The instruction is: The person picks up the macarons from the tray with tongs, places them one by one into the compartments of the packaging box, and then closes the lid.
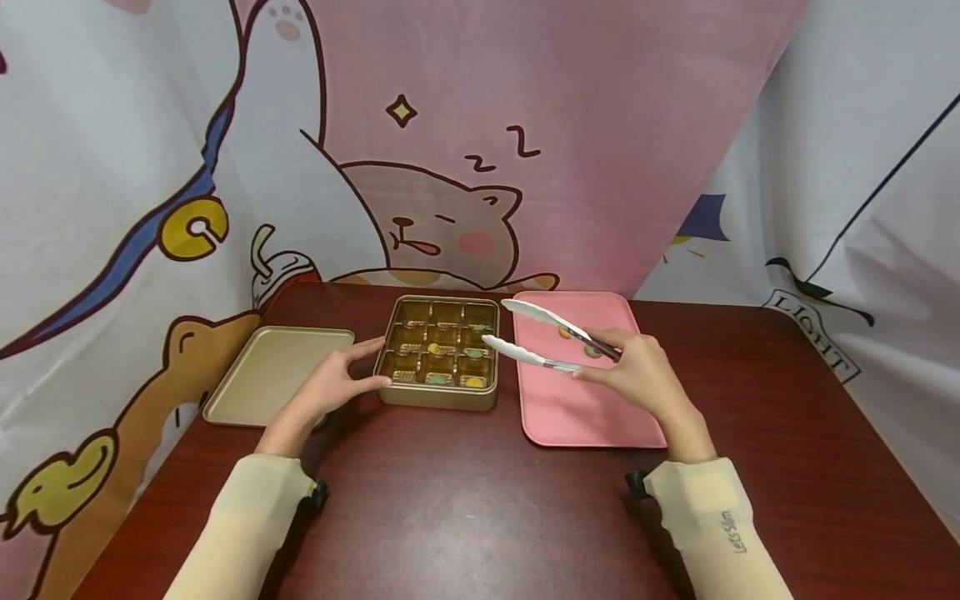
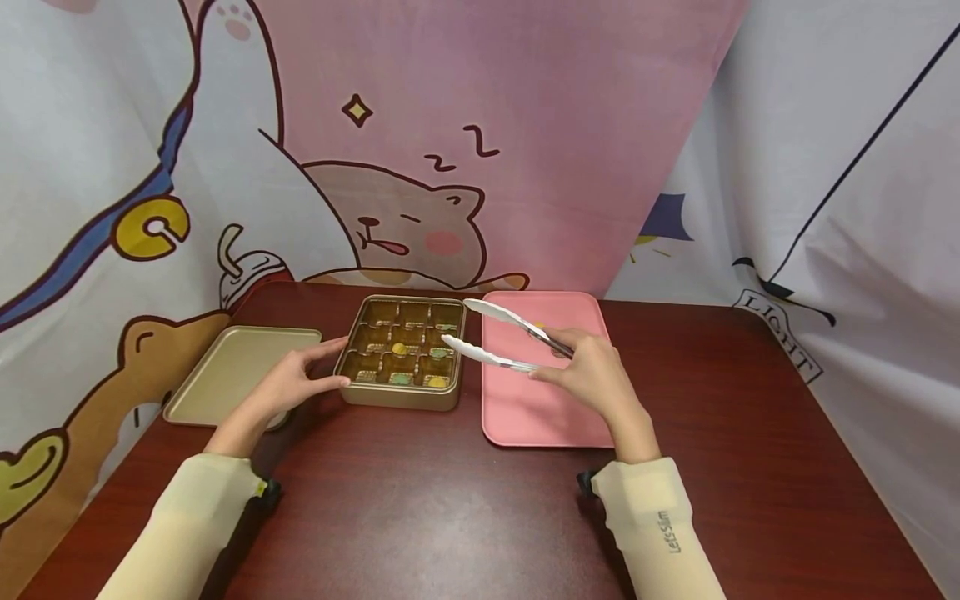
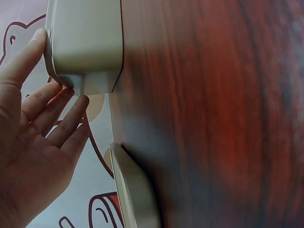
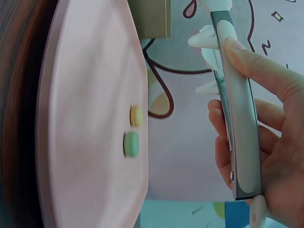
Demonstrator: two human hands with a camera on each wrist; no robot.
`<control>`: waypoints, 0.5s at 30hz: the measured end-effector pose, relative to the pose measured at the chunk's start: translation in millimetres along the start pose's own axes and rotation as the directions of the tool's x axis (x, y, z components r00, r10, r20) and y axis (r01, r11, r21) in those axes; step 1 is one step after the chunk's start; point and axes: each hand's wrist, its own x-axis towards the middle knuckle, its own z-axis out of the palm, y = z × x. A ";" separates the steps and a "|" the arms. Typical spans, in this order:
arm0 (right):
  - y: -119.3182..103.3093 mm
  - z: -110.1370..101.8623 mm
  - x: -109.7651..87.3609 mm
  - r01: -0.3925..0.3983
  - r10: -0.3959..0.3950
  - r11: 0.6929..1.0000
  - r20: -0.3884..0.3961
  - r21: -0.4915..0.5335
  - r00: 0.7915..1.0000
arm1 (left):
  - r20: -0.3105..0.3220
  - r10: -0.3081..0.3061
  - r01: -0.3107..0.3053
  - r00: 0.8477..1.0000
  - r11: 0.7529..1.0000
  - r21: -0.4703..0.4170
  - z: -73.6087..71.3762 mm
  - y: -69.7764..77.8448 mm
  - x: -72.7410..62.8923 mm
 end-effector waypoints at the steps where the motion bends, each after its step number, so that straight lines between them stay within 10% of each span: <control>1: 2.2 -2.1 -1.4 -0.007 0.007 1.000 0.000 -0.003 1.000 | -0.001 0.001 -0.001 1.000 1.000 0.002 0.0 0.0 0.1; 15: 34.2 -29.8 -24.6 -0.082 0.079 0.994 -0.042 -0.066 0.996 | -0.004 0.007 -0.007 1.000 1.000 -0.015 0.8 0.1 0.3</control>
